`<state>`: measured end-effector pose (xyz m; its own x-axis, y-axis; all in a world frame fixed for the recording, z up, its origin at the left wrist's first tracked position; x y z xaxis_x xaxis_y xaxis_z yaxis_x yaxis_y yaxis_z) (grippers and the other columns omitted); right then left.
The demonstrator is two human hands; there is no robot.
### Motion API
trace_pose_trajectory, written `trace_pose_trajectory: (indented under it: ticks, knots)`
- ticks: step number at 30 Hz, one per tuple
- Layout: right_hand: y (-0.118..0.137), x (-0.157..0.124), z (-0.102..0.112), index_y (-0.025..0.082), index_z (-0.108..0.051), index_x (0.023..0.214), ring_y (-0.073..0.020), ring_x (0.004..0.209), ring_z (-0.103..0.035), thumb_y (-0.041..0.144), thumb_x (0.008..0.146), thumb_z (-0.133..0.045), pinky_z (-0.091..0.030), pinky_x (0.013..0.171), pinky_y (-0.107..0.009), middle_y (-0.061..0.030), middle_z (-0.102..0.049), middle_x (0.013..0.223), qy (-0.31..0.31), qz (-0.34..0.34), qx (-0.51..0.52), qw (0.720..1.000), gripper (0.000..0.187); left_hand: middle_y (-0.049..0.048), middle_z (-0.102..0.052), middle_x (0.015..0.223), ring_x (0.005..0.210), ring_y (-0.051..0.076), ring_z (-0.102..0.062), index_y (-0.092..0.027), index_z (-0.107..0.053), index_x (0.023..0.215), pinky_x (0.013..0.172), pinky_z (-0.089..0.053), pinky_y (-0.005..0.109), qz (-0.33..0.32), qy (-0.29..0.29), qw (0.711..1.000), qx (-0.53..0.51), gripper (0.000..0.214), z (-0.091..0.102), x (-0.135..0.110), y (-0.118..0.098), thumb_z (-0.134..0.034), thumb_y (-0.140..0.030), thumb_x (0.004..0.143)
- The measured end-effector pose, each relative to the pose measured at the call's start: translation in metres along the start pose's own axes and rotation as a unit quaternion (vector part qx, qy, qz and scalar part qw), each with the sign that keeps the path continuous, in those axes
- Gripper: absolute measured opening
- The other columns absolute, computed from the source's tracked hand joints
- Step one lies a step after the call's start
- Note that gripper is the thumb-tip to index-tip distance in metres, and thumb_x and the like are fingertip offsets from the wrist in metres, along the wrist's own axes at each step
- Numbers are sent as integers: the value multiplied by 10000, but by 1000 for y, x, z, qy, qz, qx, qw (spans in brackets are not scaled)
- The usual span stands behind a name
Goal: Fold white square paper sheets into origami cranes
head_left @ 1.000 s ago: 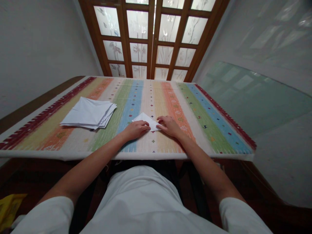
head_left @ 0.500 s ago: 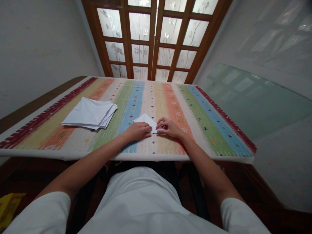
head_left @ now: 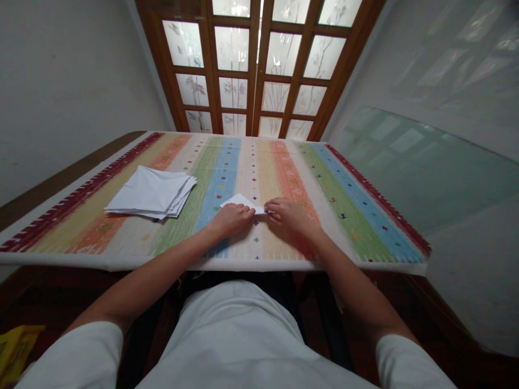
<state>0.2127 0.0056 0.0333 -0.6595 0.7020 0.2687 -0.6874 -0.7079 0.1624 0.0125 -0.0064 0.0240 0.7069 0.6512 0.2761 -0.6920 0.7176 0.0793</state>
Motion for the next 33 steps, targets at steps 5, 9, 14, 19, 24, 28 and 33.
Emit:
trace_pose_trajectory:
  ticks: [5, 9, 14, 19, 24, 28, 33]
  knots:
    - [3, 2, 35, 208, -811, 1012, -224, 833, -772, 223, 1003, -690, -569, 802, -330, -77, -833, 932, -103, 7, 84, 991, 123, 114, -818, 925, 814, 232, -749, -180, -790, 1051, 674, -460, 299, 40, -81, 995, -41, 211, 20, 4, 4, -632, -319, 1065]
    - [-1, 10, 64, 236, -805, 1053, -201, 776, -768, 472, 987, -804, -626, 779, -332, -42, -814, 904, -231, -22, 246, 941, 245, 60, -796, 803, 691, 193, -710, -193, -801, 951, 643, -462, 275, 85, -117, 973, -182, 314, 35, 11, 15, -628, -418, 1087]
    - [-24, 29, 50, 299, -717, 1231, -184, 718, -743, 787, 888, -794, -649, 703, -316, -31, -800, 922, -310, -88, 443, 837, 602, 40, -808, 863, 748, 192, -741, -188, -806, 1107, 653, -531, 253, 117, -172, 883, -421, 351, 32, 16, 34, -724, -515, 1007]
    - [-34, 34, -8, 335, -585, 1456, -185, 830, -761, 716, 983, -685, -659, 753, -317, -78, -821, 1180, -204, -108, 478, 848, 615, 50, -799, 965, 654, 150, -703, -239, -488, 1618, 622, -549, 244, 211, -231, 796, -518, 691, -7, 10, 57, -729, -416, 995]
    - [-27, 30, -31, 315, -645, 1499, -240, 1117, -765, 337, 970, -702, -671, 914, -379, -135, -660, 1571, -122, -39, 427, 895, 532, 124, -798, 1216, 976, 216, -754, -187, -703, 1382, 838, -614, 323, 262, -259, 826, -426, 378, -20, 0, 69, -577, -265, 1034]
    - [-23, 27, -26, 311, -768, 1374, -308, 1478, -586, 142, 904, -697, -648, 1062, -453, -127, -606, 1581, -100, 15, 348, 932, 505, 132, -807, 1249, 956, 209, -715, -150, -785, 1292, 906, -606, 352, 276, -267, 839, -386, 374, -18, -4, 71, -537, -221, 1021]
    - [-24, 27, -26, 311, -851, 1154, -324, 1546, -520, 149, 878, -822, -559, 1216, -535, -109, -547, 1605, -83, 14, 316, 945, 322, 129, -800, 1290, 844, 185, -682, -146, -737, 1431, 832, -615, 340, 295, -258, 829, -398, 518, -25, -5, 73, -615, -184, 930]
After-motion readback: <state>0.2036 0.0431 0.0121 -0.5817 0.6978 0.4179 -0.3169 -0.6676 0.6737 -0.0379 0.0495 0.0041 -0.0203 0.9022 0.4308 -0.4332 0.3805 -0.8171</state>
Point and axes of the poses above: each hand's wrist, its own x-axis towards the middle knuckle, its own z-axis out of the back of the hand, y = z × x, the point moved 4 cm from there along x, towards the middle knuckle
